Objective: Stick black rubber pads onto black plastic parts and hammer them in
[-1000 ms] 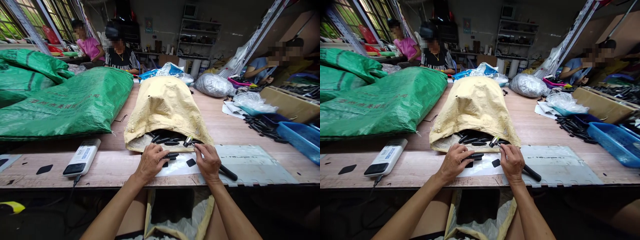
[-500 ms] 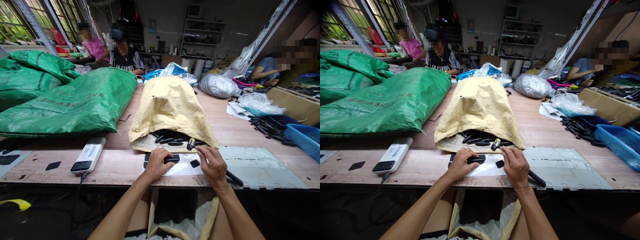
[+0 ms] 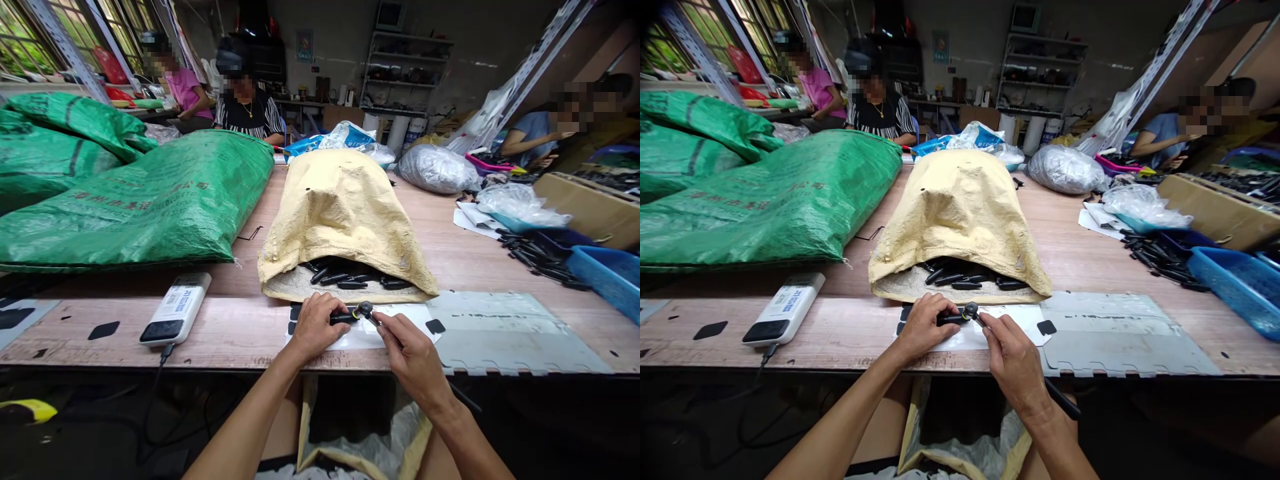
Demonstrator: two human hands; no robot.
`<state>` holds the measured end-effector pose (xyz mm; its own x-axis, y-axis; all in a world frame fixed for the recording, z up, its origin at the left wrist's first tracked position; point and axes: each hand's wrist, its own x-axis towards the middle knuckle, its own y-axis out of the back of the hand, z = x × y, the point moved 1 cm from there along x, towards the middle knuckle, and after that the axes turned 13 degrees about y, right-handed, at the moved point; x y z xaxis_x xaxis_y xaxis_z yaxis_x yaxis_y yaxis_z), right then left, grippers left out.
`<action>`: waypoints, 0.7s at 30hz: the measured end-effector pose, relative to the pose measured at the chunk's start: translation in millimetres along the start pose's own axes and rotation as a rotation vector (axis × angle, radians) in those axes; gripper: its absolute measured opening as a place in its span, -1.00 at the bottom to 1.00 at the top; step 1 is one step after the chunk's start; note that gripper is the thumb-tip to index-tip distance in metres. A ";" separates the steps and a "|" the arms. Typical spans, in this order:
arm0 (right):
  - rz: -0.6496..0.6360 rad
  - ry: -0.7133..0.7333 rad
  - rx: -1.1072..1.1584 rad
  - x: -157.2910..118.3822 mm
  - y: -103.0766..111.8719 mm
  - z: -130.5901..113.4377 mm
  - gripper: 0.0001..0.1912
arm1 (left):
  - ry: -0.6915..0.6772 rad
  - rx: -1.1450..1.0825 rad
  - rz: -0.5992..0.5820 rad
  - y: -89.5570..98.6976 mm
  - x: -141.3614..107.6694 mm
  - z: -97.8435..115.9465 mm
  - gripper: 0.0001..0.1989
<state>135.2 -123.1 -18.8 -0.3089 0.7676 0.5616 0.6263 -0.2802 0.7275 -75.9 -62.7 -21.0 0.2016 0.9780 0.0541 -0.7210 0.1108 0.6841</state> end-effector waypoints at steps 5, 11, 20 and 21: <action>0.024 0.000 -0.012 4.7 4.8 -8.1 -0.66 | 0.027 0.003 -0.010 -1.4 1.6 -0.3 -0.81; 0.108 0.046 -0.015 8.2 8.9 -20.2 -0.63 | 0.051 -0.003 -0.035 -1.1 3.1 0.1 -0.82; 0.053 0.053 -0.022 9.9 2.5 -25.6 -0.60 | 0.067 -0.010 -0.036 -2.4 4.0 -1.2 -0.80; 0.064 0.065 -0.018 11.7 1.5 -27.6 -0.60 | 0.067 -0.007 -0.041 -2.1 4.1 -1.0 -0.80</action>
<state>112.8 -130.4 -0.3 -0.3148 0.7086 0.6315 0.6338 -0.3383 0.6956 -74.2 -58.8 -22.9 0.1862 0.9822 -0.0226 -0.7175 0.1517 0.6799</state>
